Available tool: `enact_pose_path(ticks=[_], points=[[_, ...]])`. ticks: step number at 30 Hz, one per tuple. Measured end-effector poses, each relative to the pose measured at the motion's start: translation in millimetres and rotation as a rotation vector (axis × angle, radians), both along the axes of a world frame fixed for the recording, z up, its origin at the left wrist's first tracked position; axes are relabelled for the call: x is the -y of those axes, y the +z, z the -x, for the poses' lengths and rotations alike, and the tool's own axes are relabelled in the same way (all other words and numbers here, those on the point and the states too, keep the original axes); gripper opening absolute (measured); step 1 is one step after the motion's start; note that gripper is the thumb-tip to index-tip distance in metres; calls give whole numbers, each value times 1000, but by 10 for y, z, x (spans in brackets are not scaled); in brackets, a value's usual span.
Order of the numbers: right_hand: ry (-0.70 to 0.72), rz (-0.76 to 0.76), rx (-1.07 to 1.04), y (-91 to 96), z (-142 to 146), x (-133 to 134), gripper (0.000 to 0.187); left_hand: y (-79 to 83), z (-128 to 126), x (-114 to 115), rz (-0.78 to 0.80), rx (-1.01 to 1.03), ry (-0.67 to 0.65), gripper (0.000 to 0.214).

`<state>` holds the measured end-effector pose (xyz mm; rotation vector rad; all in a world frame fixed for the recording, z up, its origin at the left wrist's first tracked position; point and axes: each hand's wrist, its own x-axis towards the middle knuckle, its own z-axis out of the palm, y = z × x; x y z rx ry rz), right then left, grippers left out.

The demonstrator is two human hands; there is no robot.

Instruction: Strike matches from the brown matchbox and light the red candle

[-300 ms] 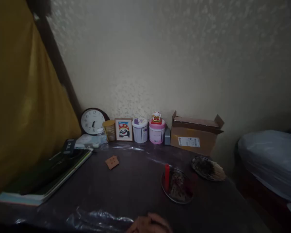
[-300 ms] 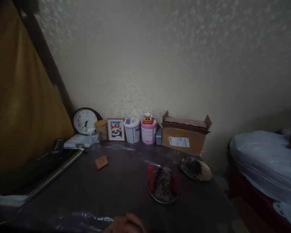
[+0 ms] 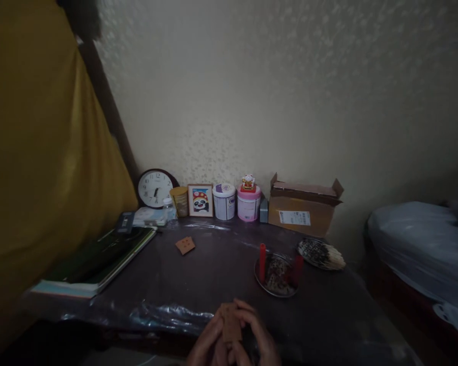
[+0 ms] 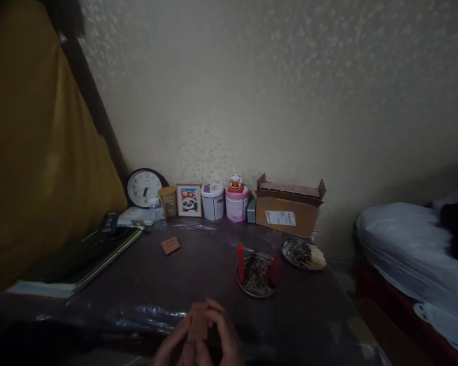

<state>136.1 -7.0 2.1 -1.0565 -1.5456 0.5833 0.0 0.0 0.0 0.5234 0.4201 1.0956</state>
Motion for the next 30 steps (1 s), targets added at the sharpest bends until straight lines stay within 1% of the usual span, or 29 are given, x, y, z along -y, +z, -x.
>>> enact_pose_path(ticks=[2,6,12,15,20,23,27,30], points=[[10,39,-4,19,5,1,28,21,-32,-23,18,16,-26,26],[56,96,14,104,12,24,28,75,-58,-31,13,29,-21,32],[67,168,-83,161,63,61,30,206,-83,30,1,65,-28,26],[92,199,-129,141,75,56,33,195,-115,25,7,112,-17,23],[129,177,-171,137,84,42,32,136,-130,-14,51,129,-6,22],[142,181,-193,160,91,41,32,150,-121,-13,58,152,0,24],[133,210,-211,163,96,35,30,182,-123,5,64,131,14,25],[125,202,-216,152,113,24,30,163,-130,7,61,136,18,26]])
